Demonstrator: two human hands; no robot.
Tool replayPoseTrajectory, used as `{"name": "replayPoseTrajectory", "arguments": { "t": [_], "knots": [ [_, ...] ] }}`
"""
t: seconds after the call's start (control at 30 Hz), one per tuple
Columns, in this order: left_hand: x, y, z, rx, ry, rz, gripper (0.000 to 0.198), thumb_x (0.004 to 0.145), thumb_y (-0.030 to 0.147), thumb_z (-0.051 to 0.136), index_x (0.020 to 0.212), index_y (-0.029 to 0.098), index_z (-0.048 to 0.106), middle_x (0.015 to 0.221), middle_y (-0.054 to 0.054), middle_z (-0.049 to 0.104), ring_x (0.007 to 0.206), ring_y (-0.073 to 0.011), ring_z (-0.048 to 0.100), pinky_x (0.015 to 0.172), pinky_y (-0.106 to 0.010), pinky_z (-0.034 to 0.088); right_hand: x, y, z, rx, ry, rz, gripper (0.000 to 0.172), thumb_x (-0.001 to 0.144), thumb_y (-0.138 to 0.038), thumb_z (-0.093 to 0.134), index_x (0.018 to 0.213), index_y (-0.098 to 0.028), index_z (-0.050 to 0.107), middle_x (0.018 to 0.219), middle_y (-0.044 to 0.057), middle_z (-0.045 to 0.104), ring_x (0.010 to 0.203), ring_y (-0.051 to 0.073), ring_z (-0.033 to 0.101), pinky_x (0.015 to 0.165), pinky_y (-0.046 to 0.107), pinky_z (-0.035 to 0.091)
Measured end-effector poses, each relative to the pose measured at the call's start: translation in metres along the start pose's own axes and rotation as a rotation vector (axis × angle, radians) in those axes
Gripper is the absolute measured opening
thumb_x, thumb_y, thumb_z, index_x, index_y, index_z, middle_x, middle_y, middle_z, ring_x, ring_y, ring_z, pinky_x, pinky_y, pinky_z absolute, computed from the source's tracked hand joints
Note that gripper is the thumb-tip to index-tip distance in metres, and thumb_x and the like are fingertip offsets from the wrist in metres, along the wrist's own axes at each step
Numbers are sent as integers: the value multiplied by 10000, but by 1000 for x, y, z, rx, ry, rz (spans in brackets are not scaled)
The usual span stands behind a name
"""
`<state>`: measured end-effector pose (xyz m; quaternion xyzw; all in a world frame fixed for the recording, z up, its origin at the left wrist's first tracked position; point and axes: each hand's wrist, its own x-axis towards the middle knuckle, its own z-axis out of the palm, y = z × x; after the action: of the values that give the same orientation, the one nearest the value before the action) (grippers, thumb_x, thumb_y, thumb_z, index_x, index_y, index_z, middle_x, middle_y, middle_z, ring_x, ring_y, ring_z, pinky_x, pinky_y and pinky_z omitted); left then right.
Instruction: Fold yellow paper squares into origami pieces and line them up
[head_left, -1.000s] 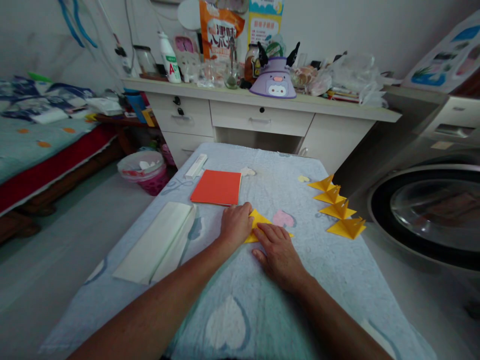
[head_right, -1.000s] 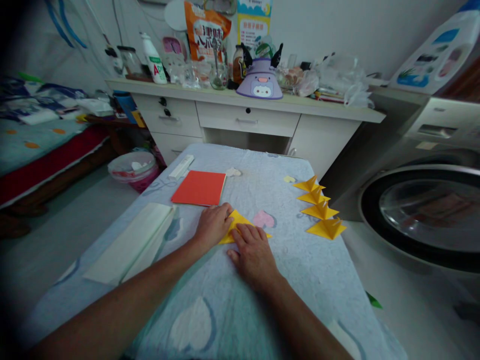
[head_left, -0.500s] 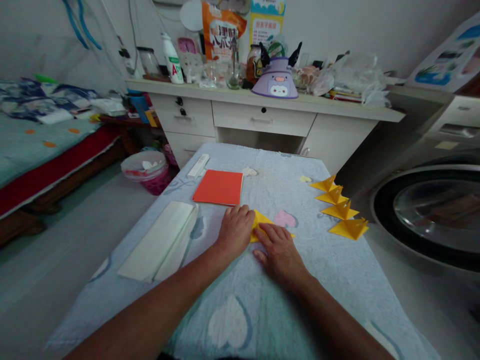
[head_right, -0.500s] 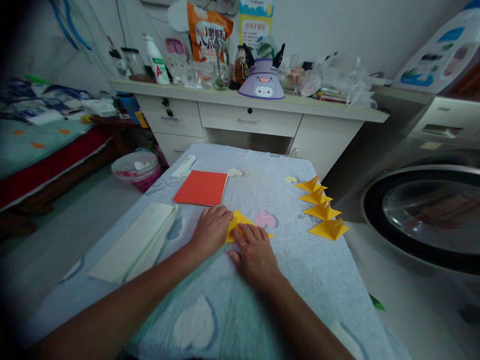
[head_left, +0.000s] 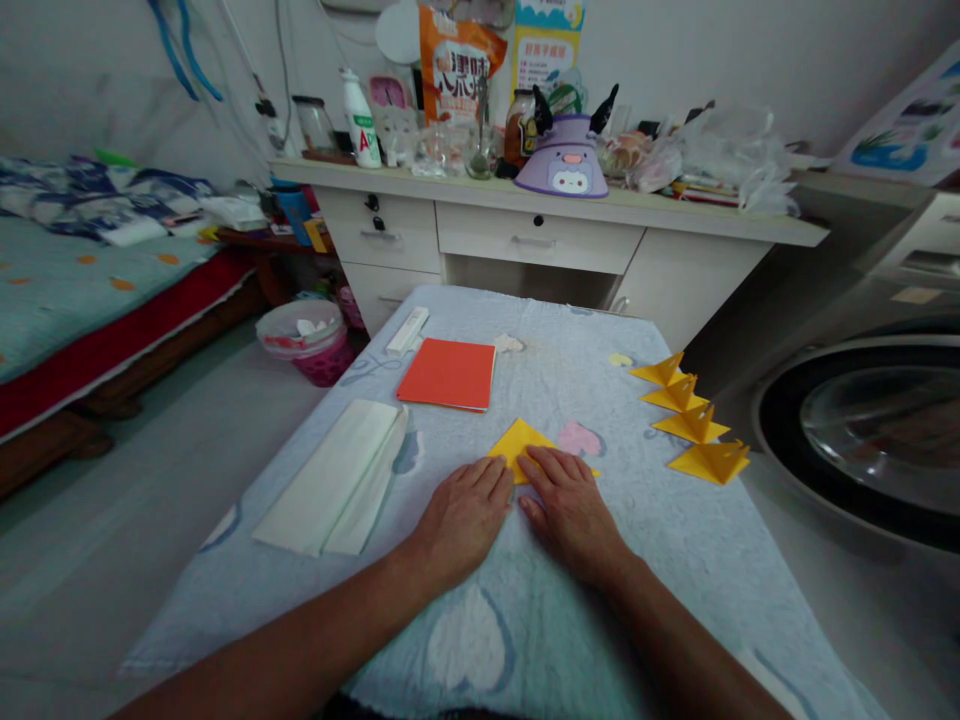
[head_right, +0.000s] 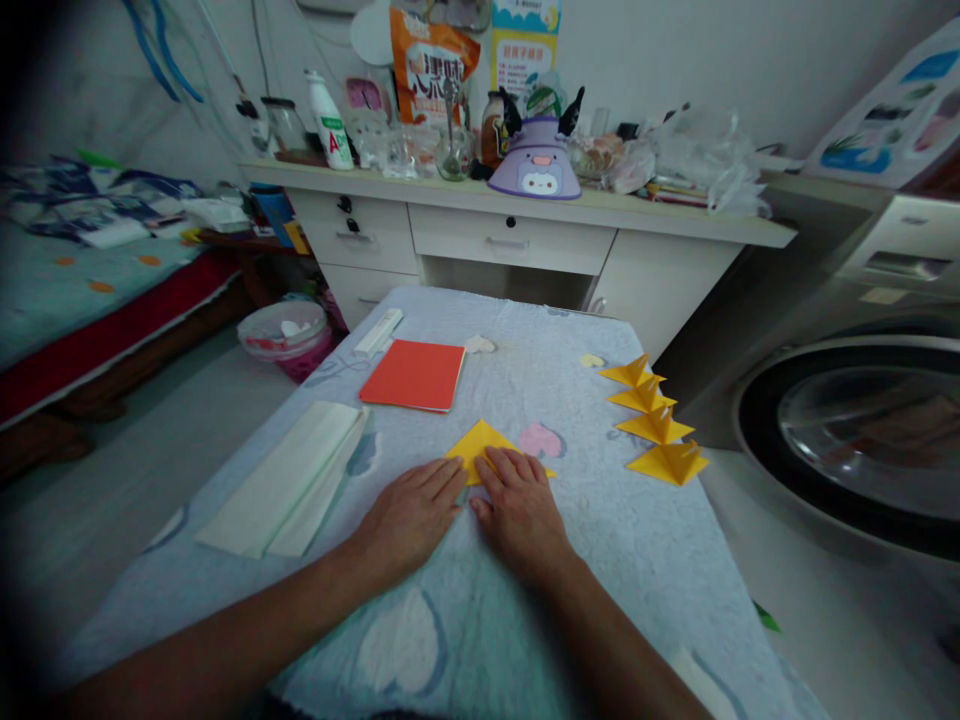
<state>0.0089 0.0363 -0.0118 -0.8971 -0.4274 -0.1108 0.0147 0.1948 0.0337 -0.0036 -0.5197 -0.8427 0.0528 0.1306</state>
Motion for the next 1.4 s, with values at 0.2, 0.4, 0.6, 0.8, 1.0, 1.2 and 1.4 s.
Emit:
{"name": "replayPoseTrajectory", "arguments": {
  "t": [0.2, 0.4, 0.6, 0.8, 1.0, 1.2, 1.4],
  "knots": [
    [-13, 1, 3, -22, -29, -18, 481, 939, 395, 488, 1343, 134, 474, 1422, -141, 507, 1324, -263, 459, 1082, -408, 380, -1, 1, 1, -19, -2, -6, 441, 918, -327, 542, 1338, -192, 544, 1406, 100, 529, 1280, 278, 445, 1085, 474, 316],
    [-25, -6, -5, -83, -67, 30, 620, 907, 536, 497, 1429, 226, 373, 1513, -90, 404, 1420, -242, 315, 1139, -427, 270, 0, 3, 0, 30, -2, 17, 398, 961, -335, 460, 1322, -198, 558, 1384, 100, 541, 1250, 266, 467, 1062, 459, 346],
    [-35, -13, -13, -56, -97, 9, 602, 913, 528, 489, 1409, 197, 410, 1495, -90, 433, 1398, -252, 354, 1129, -436, 274, 1, 5, 0, 31, -13, 15, 399, 964, -334, 451, 1326, -201, 551, 1386, 106, 534, 1244, 270, 466, 1054, 469, 351],
    [-52, -23, -16, -4, -69, -19, 601, 914, 543, 476, 1390, 179, 437, 1483, -122, 443, 1367, -265, 402, 1102, -438, 318, -3, 4, -2, -2, -24, -50, 481, 945, -428, 477, 1388, -242, 502, 1417, 135, 489, 1267, 310, 433, 1050, 507, 335],
    [-66, -25, -18, 58, -67, -84, 591, 915, 528, 484, 1362, 141, 471, 1465, -157, 456, 1344, -295, 430, 1077, -455, 357, -8, 3, -3, -52, -77, -145, 574, 902, -583, 484, 1416, -329, 463, 1494, 146, 383, 1356, 393, 319, 1060, 614, 256],
    [-64, -20, -29, 93, -57, -152, 526, 865, 487, 590, 1248, 129, 551, 1374, -166, 545, 1256, -314, 501, 1038, -459, 394, -9, 2, -5, -43, -100, -174, 621, 871, -665, 457, 1410, -357, 467, 1522, 147, 331, 1367, 439, 288, 1048, 658, 246],
    [-44, -2, -30, 13, 13, -157, 444, 874, 349, 608, 1266, 165, 509, 1277, -107, 586, 1187, -283, 501, 1011, -432, 394, -9, 1, -6, -41, -91, -188, 651, 853, -679, 476, 1417, -355, 456, 1523, 148, 329, 1365, 436, 289, 1045, 669, 241]
  ]
}}
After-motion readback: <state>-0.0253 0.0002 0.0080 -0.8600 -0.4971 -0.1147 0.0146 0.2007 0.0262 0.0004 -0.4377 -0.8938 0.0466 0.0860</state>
